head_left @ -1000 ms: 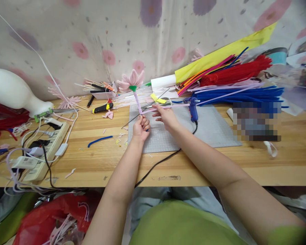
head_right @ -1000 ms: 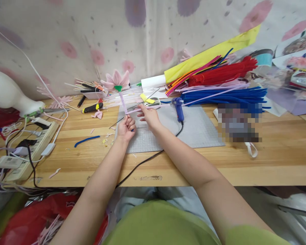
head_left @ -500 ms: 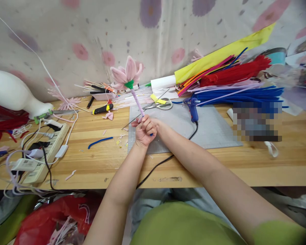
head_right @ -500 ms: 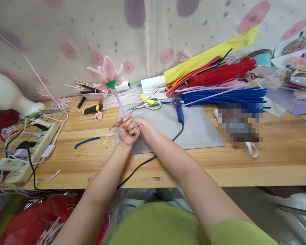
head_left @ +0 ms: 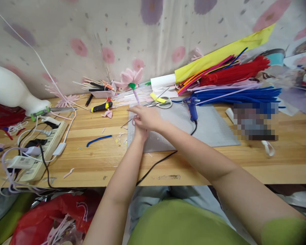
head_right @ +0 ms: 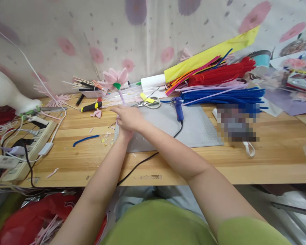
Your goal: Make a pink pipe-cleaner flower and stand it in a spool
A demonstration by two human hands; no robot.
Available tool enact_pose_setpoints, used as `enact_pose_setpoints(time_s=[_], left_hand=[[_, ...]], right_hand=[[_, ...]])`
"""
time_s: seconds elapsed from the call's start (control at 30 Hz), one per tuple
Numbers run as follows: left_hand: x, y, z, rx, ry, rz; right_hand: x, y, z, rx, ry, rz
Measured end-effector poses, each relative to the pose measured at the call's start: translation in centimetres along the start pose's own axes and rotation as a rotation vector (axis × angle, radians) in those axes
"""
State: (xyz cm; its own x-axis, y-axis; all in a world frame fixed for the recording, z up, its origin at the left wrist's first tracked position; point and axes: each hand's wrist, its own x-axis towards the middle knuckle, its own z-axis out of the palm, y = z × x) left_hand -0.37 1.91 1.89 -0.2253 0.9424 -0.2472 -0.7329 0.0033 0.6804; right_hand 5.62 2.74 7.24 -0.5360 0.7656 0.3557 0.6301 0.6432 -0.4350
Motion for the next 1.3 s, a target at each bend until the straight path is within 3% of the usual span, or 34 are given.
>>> enact_pose_setpoints(time_s=[0.07, 0.13, 0.2, 0.3, 0.4, 0.57, 0.8, 0.97, 1.17, 1.3], left_hand=[[-0.1, -0.2, 0.0, -0.018, -0.006, 0.051], [-0.1, -0.3, -0.2, 0.070, 0.031, 0.022], [0.1, -0.2, -0.5, 0.196, 0.055, -0.018], [0.5, -0.3, -0.9, 0.293, -0.017, 0.028], [0.7, -0.3, -0.9, 0.305, -0.074, 0.065], [0.6, 0.3, -1.0, 0.258, -0.027, -0.029], [1.0, 1.0, -1.5, -0.018, -0.055, -0.142], [0.9, 1.3, -1.6, -0.188, -0.116, -0.173], [-0.3, 1.7, -1.3, -0.219, -0.194, -0.117], [-1.8, 1.3, -0.6, -0.176, -0.243, -0.120]], right_hand=[[0.6, -0.8, 0.5, -0.128, -0.092, 0.002], [1.3, -0.8, 1.0, -0.156, -0.106, 0.055], [1.9, -0.1, 1.2, -0.090, -0.057, 0.100], [2.3, 1.4, 0.9, 0.108, 0.078, 0.184], [2.2, 2.9, 0.6, 0.322, 0.186, 0.242], [0.7, 4.3, 1.2, 0.604, 0.289, 0.217], [-2.7, 4.6, 2.3, 1.189, 0.225, 0.483], [-3.1, 4.9, 2.6, 1.397, 0.262, 0.616], [-2.7, 5.4, 3.1, 1.569, 0.136, 0.779], [-1.5, 5.4, 2.8, 1.614, 0.017, 0.803]])
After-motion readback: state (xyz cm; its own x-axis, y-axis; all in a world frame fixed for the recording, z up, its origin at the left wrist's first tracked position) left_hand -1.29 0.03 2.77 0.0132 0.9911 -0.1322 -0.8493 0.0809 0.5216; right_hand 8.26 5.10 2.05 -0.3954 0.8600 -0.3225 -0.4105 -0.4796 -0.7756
